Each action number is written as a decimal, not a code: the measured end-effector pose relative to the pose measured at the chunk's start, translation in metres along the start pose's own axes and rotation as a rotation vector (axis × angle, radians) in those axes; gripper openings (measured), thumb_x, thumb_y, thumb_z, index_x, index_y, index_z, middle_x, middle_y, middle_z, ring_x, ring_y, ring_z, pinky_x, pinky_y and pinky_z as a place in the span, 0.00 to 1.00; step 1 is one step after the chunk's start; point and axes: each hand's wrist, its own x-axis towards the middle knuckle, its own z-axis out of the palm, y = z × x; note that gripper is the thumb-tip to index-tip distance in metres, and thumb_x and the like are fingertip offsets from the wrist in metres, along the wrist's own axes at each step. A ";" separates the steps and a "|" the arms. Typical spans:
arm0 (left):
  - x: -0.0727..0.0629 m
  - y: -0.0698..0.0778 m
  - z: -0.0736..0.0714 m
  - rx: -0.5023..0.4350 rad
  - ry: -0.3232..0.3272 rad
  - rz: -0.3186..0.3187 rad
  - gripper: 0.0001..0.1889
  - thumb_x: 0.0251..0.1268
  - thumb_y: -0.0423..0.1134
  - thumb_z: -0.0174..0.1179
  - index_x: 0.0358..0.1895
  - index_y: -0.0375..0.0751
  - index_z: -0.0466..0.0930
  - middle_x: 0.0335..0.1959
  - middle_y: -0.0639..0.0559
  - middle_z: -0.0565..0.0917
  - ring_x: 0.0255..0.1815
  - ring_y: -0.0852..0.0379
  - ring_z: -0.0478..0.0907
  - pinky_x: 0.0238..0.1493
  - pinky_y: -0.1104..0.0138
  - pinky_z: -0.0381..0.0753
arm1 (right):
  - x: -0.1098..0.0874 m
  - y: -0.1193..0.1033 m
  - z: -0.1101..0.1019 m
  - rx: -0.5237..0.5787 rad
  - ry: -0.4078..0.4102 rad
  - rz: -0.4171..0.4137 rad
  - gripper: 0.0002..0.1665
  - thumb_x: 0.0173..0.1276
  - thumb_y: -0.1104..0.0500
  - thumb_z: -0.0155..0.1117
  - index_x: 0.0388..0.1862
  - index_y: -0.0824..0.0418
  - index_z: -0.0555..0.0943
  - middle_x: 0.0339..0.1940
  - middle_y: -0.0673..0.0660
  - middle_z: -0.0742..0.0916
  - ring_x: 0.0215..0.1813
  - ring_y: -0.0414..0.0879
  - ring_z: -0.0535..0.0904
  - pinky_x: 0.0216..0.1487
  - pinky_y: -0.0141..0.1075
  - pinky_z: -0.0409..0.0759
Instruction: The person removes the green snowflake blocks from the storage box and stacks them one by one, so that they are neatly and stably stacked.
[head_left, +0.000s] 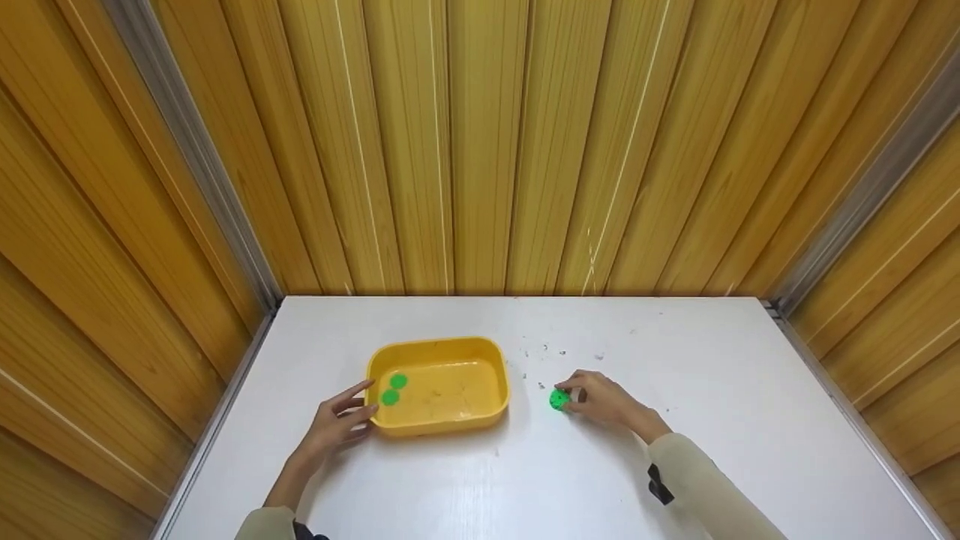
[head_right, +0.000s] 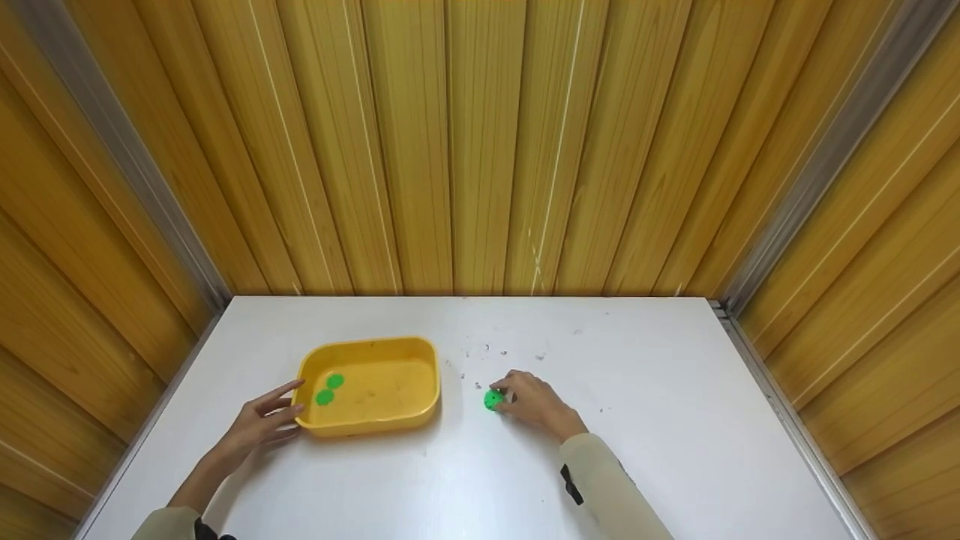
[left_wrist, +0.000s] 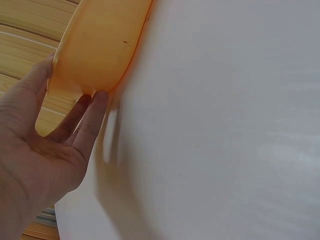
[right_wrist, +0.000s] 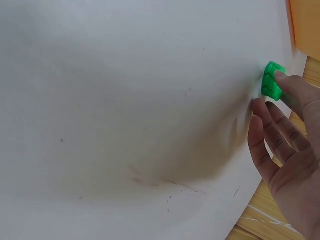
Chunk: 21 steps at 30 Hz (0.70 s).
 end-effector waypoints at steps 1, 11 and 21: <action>0.000 0.000 0.000 0.001 0.000 0.001 0.31 0.67 0.44 0.69 0.73 0.52 0.74 0.60 0.37 0.77 0.49 0.53 0.84 0.55 0.56 0.90 | 0.000 0.000 0.000 -0.002 0.000 0.002 0.22 0.69 0.60 0.71 0.59 0.68 0.84 0.47 0.59 0.87 0.38 0.38 0.77 0.37 0.25 0.77; -0.001 -0.001 0.000 -0.012 -0.012 0.015 0.31 0.68 0.42 0.68 0.74 0.48 0.72 0.62 0.34 0.76 0.50 0.52 0.83 0.56 0.52 0.89 | 0.002 0.002 0.003 -0.034 0.023 -0.019 0.21 0.67 0.60 0.72 0.57 0.68 0.85 0.46 0.58 0.87 0.39 0.40 0.79 0.37 0.26 0.78; -0.001 0.000 -0.001 0.000 -0.021 0.014 0.31 0.69 0.43 0.68 0.74 0.48 0.72 0.63 0.33 0.75 0.51 0.52 0.83 0.56 0.54 0.90 | 0.002 0.000 0.001 -0.024 0.023 -0.022 0.20 0.68 0.60 0.71 0.57 0.68 0.85 0.45 0.58 0.87 0.39 0.40 0.79 0.37 0.26 0.79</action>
